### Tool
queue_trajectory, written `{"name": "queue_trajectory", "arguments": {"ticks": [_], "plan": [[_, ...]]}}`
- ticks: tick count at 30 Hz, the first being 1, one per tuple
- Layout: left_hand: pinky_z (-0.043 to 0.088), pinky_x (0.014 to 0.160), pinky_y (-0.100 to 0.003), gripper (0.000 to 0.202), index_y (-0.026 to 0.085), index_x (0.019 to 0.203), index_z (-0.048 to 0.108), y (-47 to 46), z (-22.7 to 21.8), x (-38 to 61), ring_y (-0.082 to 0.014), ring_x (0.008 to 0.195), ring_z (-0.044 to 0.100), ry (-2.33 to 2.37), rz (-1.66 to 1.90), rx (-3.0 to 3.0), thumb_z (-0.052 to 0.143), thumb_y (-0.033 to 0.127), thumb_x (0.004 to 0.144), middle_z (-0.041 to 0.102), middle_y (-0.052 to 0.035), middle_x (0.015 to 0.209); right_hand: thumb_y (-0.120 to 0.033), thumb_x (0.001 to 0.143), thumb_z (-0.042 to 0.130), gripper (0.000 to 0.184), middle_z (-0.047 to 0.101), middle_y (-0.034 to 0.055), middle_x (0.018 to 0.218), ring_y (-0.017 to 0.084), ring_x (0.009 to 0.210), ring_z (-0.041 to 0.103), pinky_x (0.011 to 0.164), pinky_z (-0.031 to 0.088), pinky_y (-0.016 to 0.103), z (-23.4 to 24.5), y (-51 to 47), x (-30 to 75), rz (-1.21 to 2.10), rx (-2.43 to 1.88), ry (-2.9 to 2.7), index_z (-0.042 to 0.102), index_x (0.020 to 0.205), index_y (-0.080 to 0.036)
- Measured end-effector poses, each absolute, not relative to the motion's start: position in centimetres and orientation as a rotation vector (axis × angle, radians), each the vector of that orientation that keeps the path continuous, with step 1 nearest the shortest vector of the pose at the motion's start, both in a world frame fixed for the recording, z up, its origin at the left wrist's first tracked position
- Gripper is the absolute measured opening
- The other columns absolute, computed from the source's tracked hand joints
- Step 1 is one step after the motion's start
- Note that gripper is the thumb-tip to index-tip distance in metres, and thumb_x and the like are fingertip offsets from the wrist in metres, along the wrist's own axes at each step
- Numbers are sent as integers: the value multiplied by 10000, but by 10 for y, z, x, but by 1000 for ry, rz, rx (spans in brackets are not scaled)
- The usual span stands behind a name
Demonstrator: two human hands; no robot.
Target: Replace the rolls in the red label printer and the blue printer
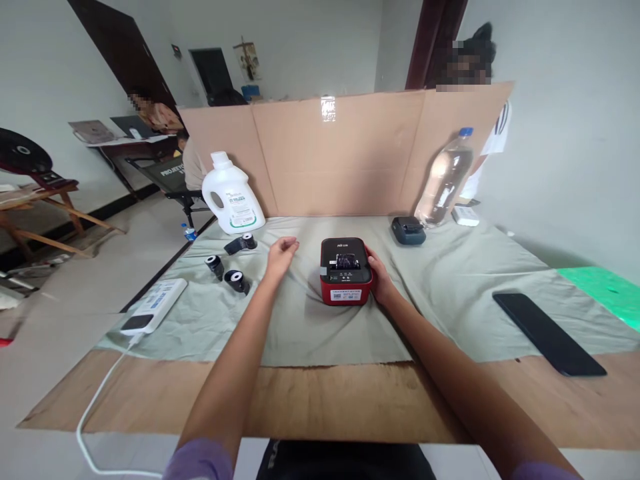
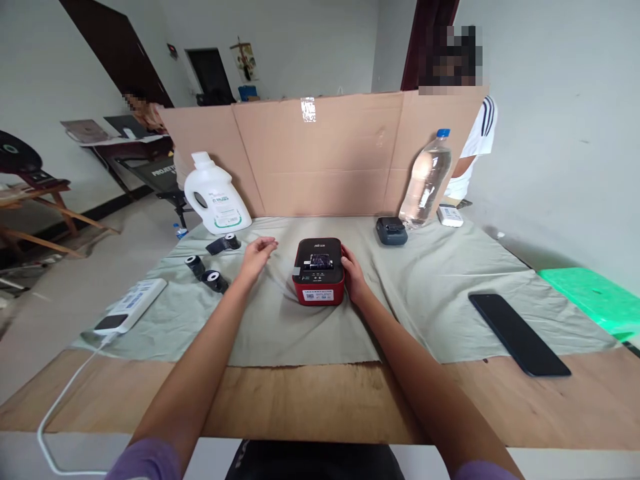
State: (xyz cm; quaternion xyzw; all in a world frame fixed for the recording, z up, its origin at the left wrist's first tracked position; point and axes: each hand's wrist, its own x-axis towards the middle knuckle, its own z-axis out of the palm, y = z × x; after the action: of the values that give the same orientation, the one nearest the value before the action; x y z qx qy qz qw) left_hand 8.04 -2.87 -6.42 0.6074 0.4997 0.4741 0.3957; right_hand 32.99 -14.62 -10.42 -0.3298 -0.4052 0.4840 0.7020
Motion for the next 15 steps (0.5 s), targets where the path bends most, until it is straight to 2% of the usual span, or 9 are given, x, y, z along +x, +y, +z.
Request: {"name": "queue_trajectory", "arguments": {"ticks": [2,4,6,8,11,15], "plan": [[465,1030,-395,223,174,981,717,-5,-54,52,-252,1085,663,1540,1219,1800,597,250,808,740,-100,1083,-532,800,686,540,620,22,1405,295,1396,476,1205,317,529,-105,-146,330,1070,-730,-903,630,1284,-297],[444,1041,-457,298,197,1078,717,19,-45,23,-303,1141,631,1907,1104,1918,601,249,809,723,-101,1139,-546,802,687,537,608,17,1419,295,1404,466,1212,308,523,-107,-145,330,1062,-718,-905,637,1278,-304],[415,1045,-541,433,205,1202,683,41,-38,-2,-375,1227,575,2171,772,1996,644,231,772,679,-141,1242,-544,806,687,524,600,10,1429,292,1413,455,1221,295,511,-108,-144,331,1060,-708,-904,642,1272,-310],[386,1060,-575,520,224,1235,670,57,-36,-19,-408,1275,536,2181,495,2099,699,200,716,630,-155,1334,-536,814,684,510,602,11,1426,289,1416,451,1226,285,504,-109,-143,332,1068,-707,-894,646,1269,-308],[393,1069,-529,405,257,1103,716,73,-39,-30,-386,1254,566,2076,349,2208,726,205,701,661,-116,1291,-553,818,676,530,612,25,1414,292,1403,467,1213,302,512,-112,-140,334,1100,-709,-867,638,1282,-299],[412,1043,-524,184,221,889,730,84,-39,-31,-389,1149,634,2038,367,2222,722,242,707,723,-122,1072,-639,804,645,604,609,33,1418,286,1389,485,1190,340,505,-115,-136,336,1092,-723,-862,623,1297,-291]]}}
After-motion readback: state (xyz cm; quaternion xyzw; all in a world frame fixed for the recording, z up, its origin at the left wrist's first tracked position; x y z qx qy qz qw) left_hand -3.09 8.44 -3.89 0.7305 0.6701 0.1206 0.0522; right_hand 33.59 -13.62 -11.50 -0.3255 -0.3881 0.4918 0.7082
